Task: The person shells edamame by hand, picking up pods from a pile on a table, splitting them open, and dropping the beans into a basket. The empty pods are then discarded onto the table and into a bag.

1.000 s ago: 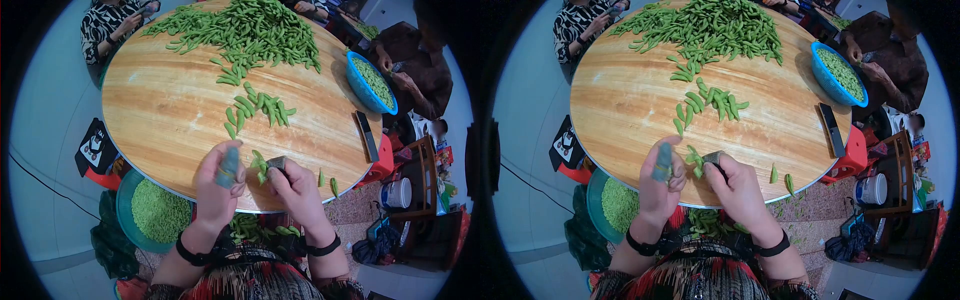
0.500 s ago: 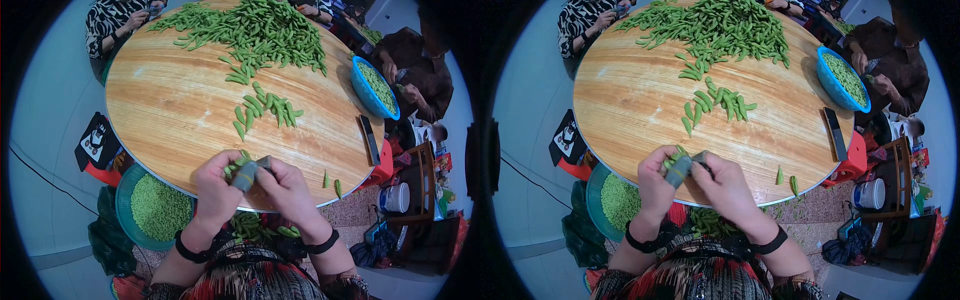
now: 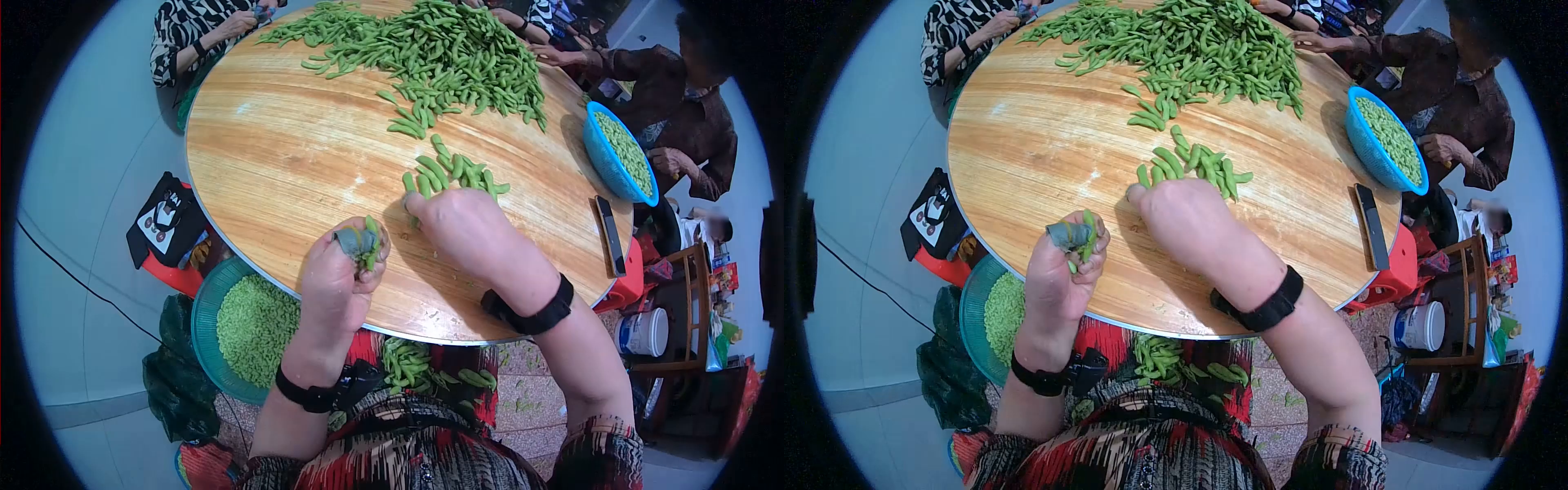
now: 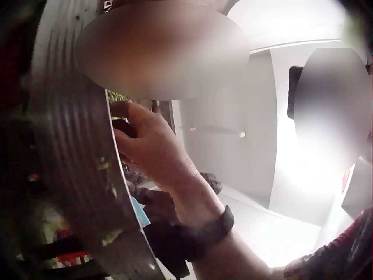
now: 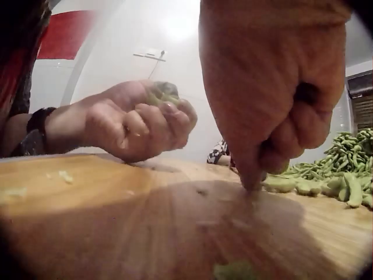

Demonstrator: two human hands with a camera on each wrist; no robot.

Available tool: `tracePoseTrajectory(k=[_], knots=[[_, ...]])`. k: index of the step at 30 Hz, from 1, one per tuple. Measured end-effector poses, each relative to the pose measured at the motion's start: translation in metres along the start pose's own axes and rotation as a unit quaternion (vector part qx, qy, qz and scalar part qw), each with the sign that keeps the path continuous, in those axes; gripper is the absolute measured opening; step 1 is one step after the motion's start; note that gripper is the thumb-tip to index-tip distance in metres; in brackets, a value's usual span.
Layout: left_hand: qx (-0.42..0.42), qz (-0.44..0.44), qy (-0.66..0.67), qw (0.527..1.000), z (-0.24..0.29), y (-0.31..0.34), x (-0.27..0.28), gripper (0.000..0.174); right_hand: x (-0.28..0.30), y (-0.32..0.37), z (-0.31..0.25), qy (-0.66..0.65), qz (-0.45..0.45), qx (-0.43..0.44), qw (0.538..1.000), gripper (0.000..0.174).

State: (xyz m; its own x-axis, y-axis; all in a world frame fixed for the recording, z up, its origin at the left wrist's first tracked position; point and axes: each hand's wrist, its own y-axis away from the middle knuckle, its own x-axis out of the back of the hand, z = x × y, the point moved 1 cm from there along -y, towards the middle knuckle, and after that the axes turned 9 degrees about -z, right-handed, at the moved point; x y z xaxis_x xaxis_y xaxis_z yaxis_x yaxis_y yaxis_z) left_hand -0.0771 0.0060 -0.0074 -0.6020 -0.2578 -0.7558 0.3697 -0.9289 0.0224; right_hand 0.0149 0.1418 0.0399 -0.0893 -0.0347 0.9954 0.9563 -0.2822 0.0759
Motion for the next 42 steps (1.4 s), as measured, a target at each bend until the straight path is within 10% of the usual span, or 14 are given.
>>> tracePoseTrajectory(k=[10,14,19,21,23,25,26,30,42], knots=[[0.039,-0.022,-0.011,0.999,-0.015,0.007,-0.017,0.009,-0.001,0.049,-0.003,-0.18,-0.004,-0.036,0.983,0.013],[0.024,-0.028,-0.084,0.996,-0.035,0.013,-0.024,0.007,0.006,0.067,-0.009,-0.538,0.04,-0.082,0.838,0.022],[0.037,-0.05,-0.317,0.946,-0.04,0.025,-0.033,0.024,-0.009,0.084,-0.02,-0.507,0.103,-0.094,0.851,0.02],[0.008,-0.049,-0.334,0.941,-0.038,0.028,-0.034,0.02,-0.019,0.087,-0.017,-0.7,0.087,-0.096,0.702,0.018],[0.029,0.003,-0.405,0.914,-0.023,0.032,-0.034,0.016,-0.005,0.093,-0.003,-0.705,0.068,-0.078,0.702,0.018],[0.04,-0.002,-0.28,0.959,-0.014,0.035,-0.019,0.014,0.006,0.097,0.009,-0.598,-0.157,0.089,0.781,0.022],[0.049,-0.009,-0.15,0.987,-0.012,0.035,-0.015,0.013,-0.005,0.087,0.005,-0.519,-0.001,0.09,0.85,0.026],[0.041,0.031,-0.125,0.991,-0.016,0.028,-0.025,0.015,-0.014,0.053,-0.004,-0.224,0.026,-0.082,0.971,0.022],[0.072,0.037,-0.041,0.996,-0.036,0.011,-0.04,0.017,-0.015,0.077,-0.007,-0.511,0.082,-0.112,0.848,0.019]])
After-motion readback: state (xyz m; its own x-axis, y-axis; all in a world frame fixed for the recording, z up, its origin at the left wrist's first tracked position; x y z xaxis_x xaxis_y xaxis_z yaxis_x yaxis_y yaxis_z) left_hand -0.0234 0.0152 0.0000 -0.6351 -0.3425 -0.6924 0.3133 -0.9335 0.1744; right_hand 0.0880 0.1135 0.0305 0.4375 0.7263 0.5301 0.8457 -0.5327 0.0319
